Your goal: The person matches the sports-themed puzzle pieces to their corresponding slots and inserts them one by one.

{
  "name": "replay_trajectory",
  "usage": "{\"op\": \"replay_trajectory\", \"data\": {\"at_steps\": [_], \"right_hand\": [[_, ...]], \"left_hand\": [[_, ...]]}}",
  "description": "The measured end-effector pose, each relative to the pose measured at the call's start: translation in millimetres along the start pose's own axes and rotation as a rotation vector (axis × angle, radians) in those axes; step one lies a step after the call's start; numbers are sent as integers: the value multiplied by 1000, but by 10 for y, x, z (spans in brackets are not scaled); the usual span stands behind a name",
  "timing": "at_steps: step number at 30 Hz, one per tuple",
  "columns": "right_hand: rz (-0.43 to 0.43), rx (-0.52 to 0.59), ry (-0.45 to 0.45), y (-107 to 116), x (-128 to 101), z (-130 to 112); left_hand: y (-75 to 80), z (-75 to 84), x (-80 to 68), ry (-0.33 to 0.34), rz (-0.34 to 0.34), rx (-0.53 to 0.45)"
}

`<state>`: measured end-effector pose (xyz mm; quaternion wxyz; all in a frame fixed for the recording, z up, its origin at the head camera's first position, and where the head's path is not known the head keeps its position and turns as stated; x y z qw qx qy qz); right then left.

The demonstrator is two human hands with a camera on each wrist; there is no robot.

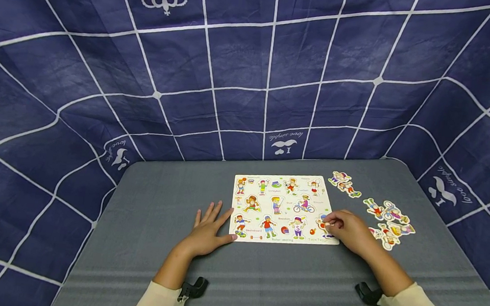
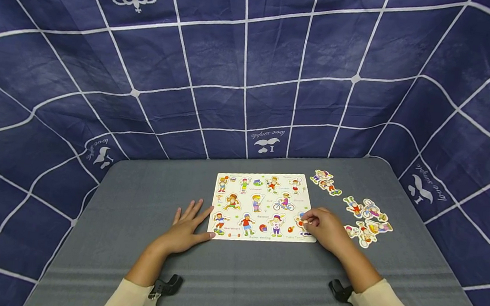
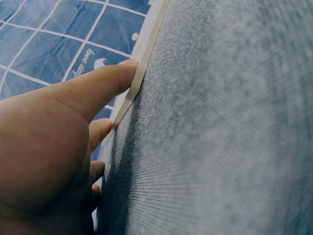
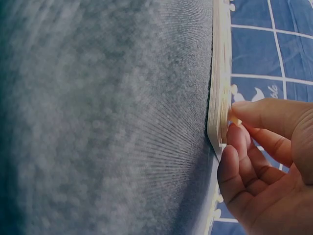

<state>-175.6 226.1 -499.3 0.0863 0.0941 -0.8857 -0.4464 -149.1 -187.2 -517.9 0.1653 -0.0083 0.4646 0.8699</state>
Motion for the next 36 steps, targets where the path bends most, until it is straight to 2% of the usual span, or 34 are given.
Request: {"op": "replay_trajectory", "data": {"at_steps": [6, 17, 31, 36], "right_hand": [[-9, -7, 0, -6, 11, -16], [-11, -14, 58, -33, 22, -35], [-28, -2, 39, -30, 20, -33], [-3, 19, 24, -5, 15, -34]], "left_hand": [[-7, -3, 3, -1, 0, 0], [8, 3, -3, -7, 7, -10], [18, 24, -24, -8, 7, -11], [13, 18, -24, -4, 7, -10]]}}
Point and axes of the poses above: each hand's wrist, its own x-axis towards the middle knuckle, its own y-axis out of the back of the hand, z = x × y, the point moved 1 cm from there along x, towards the middle knuckle, and after that the axes turned 5 degrees about -x, right-handed, at the moved point
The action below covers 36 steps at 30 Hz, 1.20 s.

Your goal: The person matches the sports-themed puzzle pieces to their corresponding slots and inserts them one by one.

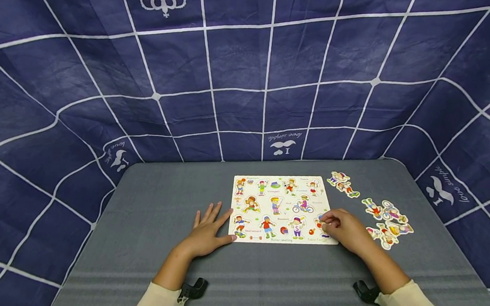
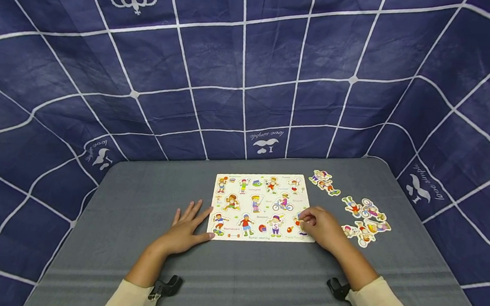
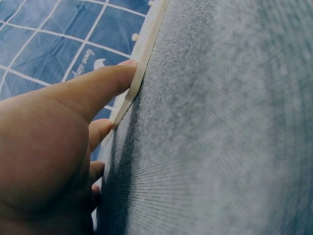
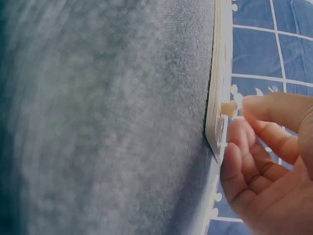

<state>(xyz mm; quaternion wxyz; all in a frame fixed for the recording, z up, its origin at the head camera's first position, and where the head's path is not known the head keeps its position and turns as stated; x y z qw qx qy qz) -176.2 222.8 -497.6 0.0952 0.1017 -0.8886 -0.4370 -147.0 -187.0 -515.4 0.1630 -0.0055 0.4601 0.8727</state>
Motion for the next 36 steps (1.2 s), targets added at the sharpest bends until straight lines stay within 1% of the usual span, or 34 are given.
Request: {"op": "replay_trajectory", "data": {"at_steps": [6, 10, 16, 22, 25, 31, 36], "right_hand": [[83, 18, -41, 87, -51, -2], [140, 66, -49, 163, -112, -5], [194, 153, -64, 236, -214, 1], [249, 196, -84, 309, -326, 59], [280, 217, -75, 346, -371, 111], [333, 257, -16, 407, -424, 215], [339, 226, -4, 455, -461, 289]], "left_hand": [[-13, 1, 6, 3, -12, 7], [-24, -3, 11, 5, -14, 8], [-32, -7, 15, 8, -11, 13], [-33, -8, 12, 4, -2, 11], [-32, -10, 12, 6, -2, 8], [-26, -16, 15, 4, -2, 4], [-17, -11, 11, 9, -5, 12]]}}
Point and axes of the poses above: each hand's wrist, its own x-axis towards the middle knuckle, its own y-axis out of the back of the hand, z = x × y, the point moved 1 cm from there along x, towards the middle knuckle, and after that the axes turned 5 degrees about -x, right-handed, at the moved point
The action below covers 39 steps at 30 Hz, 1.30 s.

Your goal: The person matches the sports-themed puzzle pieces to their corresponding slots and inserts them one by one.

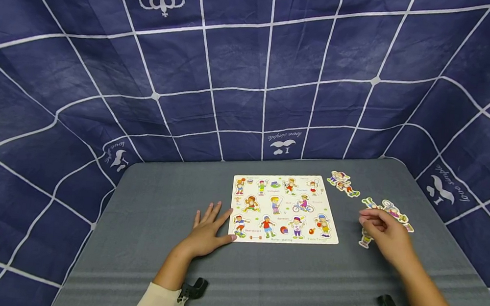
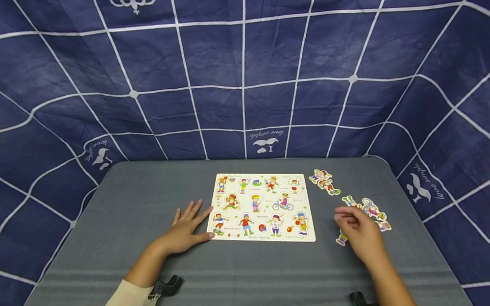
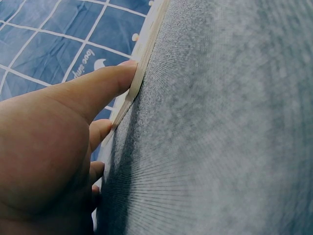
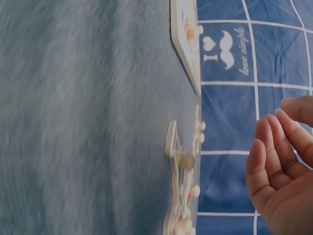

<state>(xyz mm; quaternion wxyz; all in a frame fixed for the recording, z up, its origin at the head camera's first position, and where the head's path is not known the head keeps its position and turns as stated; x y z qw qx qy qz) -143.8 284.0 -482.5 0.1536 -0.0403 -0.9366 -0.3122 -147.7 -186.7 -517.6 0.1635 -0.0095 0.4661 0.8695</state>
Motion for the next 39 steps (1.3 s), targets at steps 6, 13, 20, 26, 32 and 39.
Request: {"op": "replay_trajectory", "data": {"at_steps": [6, 13, 20, 26, 32, 39], "right_hand": [[-40, -89, 6, 79, -31, 42], [-80, -182, 26, 108, -63, 156], [-141, -309, 0, 123, -42, 207], [-183, -391, 9, 137, -46, 251], [-197, -383, 29, 122, -50, 295], [-201, -382, 31, 97, -50, 316]], "left_hand": [[3, -1, -7, 1, -3, -6], [-2, 0, -4, -4, 0, -5], [1, 12, -7, 2, -1, -4], [-3, 10, -2, 0, 0, -5], [1, 5, -9, -2, 4, 0], [1, -4, -12, -12, 6, -4]]}}
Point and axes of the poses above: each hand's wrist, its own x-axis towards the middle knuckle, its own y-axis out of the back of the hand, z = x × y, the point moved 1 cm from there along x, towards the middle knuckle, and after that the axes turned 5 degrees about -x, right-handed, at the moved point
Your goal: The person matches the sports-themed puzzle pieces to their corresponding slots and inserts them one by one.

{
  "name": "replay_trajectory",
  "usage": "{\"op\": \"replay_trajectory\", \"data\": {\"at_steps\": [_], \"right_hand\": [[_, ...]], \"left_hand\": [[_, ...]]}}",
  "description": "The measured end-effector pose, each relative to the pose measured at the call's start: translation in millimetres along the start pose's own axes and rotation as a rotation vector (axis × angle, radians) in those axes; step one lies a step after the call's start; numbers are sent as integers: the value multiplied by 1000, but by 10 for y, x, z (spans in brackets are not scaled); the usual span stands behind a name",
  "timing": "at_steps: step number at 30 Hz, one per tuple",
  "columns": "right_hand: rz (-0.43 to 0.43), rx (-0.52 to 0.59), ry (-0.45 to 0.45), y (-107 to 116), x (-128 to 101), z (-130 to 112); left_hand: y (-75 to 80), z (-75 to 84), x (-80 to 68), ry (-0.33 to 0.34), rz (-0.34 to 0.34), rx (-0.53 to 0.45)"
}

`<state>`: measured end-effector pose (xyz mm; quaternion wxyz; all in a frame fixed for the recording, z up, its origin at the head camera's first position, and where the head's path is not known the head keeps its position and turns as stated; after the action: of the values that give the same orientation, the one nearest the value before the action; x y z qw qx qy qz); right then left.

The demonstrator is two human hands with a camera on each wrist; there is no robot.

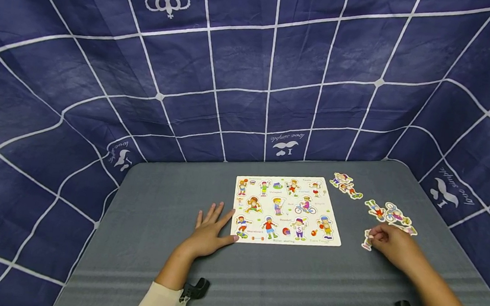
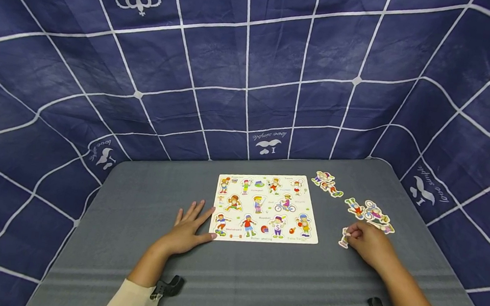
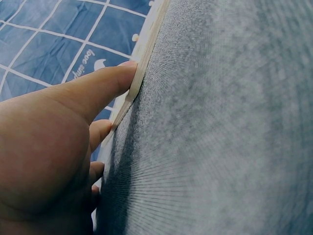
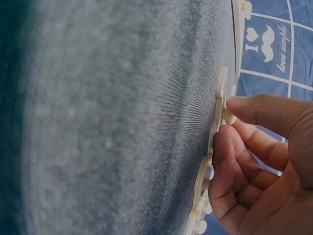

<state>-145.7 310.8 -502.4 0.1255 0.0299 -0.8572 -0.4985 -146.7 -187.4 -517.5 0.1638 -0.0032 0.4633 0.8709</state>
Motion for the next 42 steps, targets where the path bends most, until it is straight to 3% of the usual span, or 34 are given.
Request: {"op": "replay_trajectory", "data": {"at_steps": [16, 34, 42], "right_hand": [[63, -16, 3, -6, 27, -35], [135, 19, 6, -17, 225, -271], [113, 41, -37, -30, 279, -395]], "left_hand": [[-23, -2, 13, 8, 2, 3], [-14, 3, 13, 9, 2, -5], [-12, 2, 13, 5, 2, -8]]}}
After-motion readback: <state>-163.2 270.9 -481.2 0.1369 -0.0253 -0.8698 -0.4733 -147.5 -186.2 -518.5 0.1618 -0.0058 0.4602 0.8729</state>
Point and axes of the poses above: each hand's wrist, its own x-axis towards the middle knuckle, its own y-axis out of the back of the hand, z = x × y, the point moved 1 cm from there along x, towards the middle knuckle, and after that the axes turned 5 degrees about -x, right-handed, at the moved point
